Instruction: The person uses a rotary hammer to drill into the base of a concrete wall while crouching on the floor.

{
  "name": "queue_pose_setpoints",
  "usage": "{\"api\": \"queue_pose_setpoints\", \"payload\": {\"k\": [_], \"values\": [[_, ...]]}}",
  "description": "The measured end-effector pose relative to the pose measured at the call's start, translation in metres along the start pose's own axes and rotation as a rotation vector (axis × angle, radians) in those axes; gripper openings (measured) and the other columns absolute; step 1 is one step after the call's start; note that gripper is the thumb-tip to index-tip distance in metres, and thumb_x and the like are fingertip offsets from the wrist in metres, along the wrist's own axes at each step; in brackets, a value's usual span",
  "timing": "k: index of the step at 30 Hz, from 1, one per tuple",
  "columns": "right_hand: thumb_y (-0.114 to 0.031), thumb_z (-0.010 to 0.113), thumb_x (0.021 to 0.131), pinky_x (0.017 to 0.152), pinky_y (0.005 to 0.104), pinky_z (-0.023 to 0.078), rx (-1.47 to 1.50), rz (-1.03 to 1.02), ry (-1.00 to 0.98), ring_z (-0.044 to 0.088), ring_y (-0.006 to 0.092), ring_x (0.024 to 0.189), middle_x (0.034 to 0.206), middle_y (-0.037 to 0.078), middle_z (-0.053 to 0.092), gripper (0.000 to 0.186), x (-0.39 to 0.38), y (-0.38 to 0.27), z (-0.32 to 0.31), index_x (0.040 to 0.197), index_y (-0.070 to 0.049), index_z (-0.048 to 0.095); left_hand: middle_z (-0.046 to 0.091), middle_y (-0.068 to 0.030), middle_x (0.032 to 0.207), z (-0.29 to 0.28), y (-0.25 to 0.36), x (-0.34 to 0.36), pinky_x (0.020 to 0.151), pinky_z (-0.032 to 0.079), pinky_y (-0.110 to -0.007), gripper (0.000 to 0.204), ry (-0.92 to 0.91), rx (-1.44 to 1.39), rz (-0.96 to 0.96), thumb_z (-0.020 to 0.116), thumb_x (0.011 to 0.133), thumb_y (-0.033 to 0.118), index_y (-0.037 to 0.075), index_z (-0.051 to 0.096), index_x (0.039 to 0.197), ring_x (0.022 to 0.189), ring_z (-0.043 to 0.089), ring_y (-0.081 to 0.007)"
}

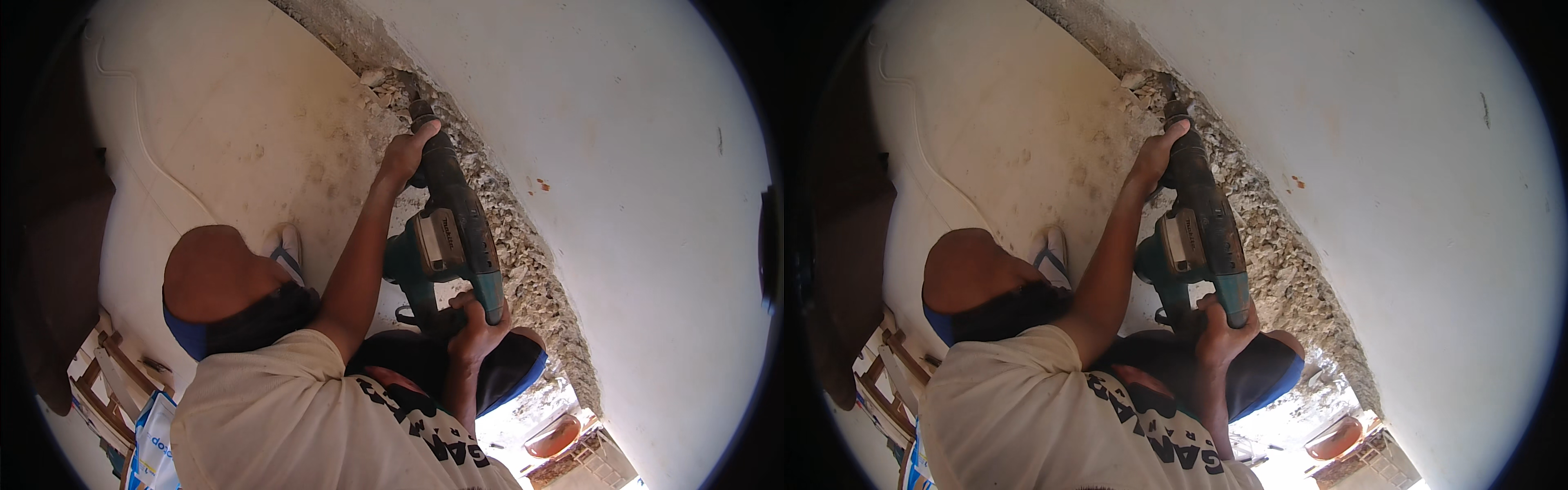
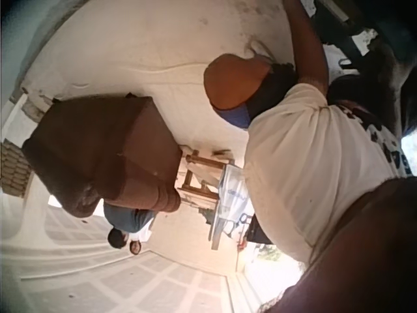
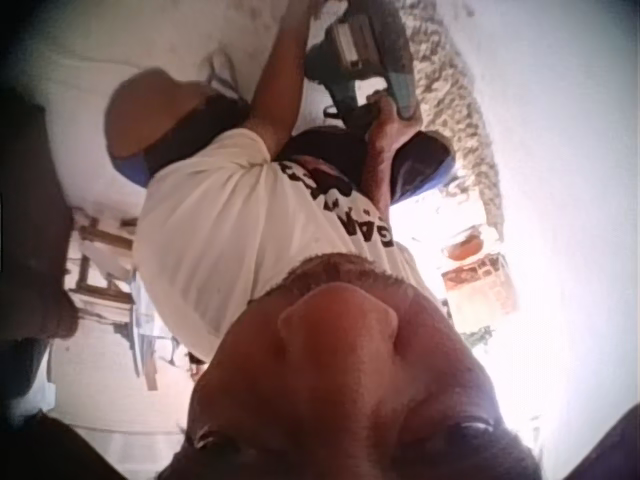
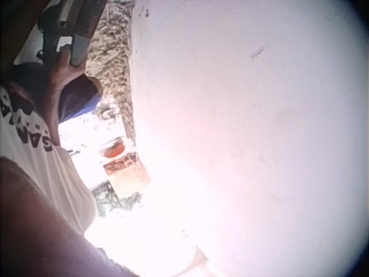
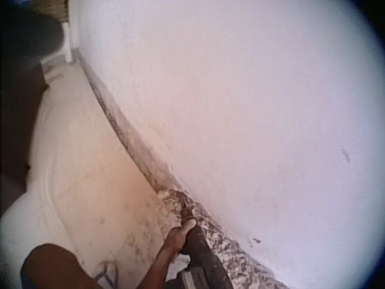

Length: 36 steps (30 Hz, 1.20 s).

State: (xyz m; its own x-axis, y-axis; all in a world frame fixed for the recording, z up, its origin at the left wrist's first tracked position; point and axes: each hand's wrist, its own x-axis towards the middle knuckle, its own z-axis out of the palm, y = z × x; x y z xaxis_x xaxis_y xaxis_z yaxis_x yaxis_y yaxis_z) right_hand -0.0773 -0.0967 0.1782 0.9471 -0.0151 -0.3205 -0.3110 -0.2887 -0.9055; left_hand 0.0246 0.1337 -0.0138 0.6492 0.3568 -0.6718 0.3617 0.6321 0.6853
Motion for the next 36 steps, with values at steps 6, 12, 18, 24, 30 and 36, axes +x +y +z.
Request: {"api": "queue_pose_setpoints", "payload": {"k": [6,12,18,24,30,36], "values": [[-0.002,0.058,0.075,0.069,0.0297,0.051,-0.001,0.007,-0.040,0.065,0.0206,0.066,0.070,0.012,0.068,0.011,0.000,0.004,0.001,0.081,0.005,0.064,0.071,-0.0161,0.090,-0.010,-0.013,0.014,0.073,0.052,-0.038,0.080,0.019,0.040,0.021,0.069,0.083,0.070,-0.010,0.072,0.089,0.080,0.068,-0.0243],[-0.002,0.058,0.077,0.069,0.0300,0.051,0.015,0.018,-0.026,0.065,0.0205,0.066,0.069,0.012,0.068,0.011,0.005,0.000,0.000,0.082,0.006,0.063,0.071,-0.0156,0.087,0.001,0.002,0.002,0.069,0.051,-0.038,0.080,-0.006,-0.006,0.031,0.069,0.083,0.069,-0.010,0.071,0.088,0.076,0.067,-0.0232],[-0.002,0.060,0.075,0.068,0.0289,0.051,0.038,0.020,-0.020,0.065,0.0177,0.066,0.070,0.010,0.068,0.010,0.003,0.002,0.002,0.081,0.005,0.065,0.072,-0.0171,0.089,0.000,0.000,0.001,0.070,0.052,-0.039,0.081,0.000,0.002,0.026,0.069,0.083,0.069,-0.011,0.072,0.090,0.080,0.069,-0.0239],[-0.002,0.059,0.075,0.068,0.0298,0.051,0.024,0.023,-0.028,0.064,0.0191,0.065,0.070,0.012,0.068,0.013,-0.002,0.001,0.003,0.084,0.006,0.064,0.072,-0.0181,0.090,-0.007,-0.005,0.003,0.072,0.053,-0.038,0.083,0.063,0.109,0.053,0.070,0.083,0.069,-0.013,0.072,0.095,0.081,0.069,-0.0246],[-0.001,0.062,0.075,0.068,0.0289,0.050,0.120,0.038,-0.038,0.064,0.0177,0.065,0.071,0.010,0.068,0.011,0.009,0.001,-0.002,0.083,0.005,0.065,0.072,-0.0182,0.091,0.001,0.011,-0.006,0.072,0.053,-0.039,0.084,0.004,0.017,0.027,0.070,0.083,0.068,-0.014,0.071,0.097,0.082,0.070,-0.0248],[-0.002,0.061,0.077,0.067,0.0293,0.051,0.044,0.033,-0.037,0.064,0.0191,0.064,0.070,0.011,0.067,0.011,0.004,-0.008,0.004,0.085,0.005,0.063,0.072,-0.0173,0.090,-0.003,0.003,0.002,0.069,0.054,-0.038,0.083,0.045,0.049,0.042,0.069,0.083,0.068,-0.013,0.071,0.097,0.079,0.070,-0.0242]]}}
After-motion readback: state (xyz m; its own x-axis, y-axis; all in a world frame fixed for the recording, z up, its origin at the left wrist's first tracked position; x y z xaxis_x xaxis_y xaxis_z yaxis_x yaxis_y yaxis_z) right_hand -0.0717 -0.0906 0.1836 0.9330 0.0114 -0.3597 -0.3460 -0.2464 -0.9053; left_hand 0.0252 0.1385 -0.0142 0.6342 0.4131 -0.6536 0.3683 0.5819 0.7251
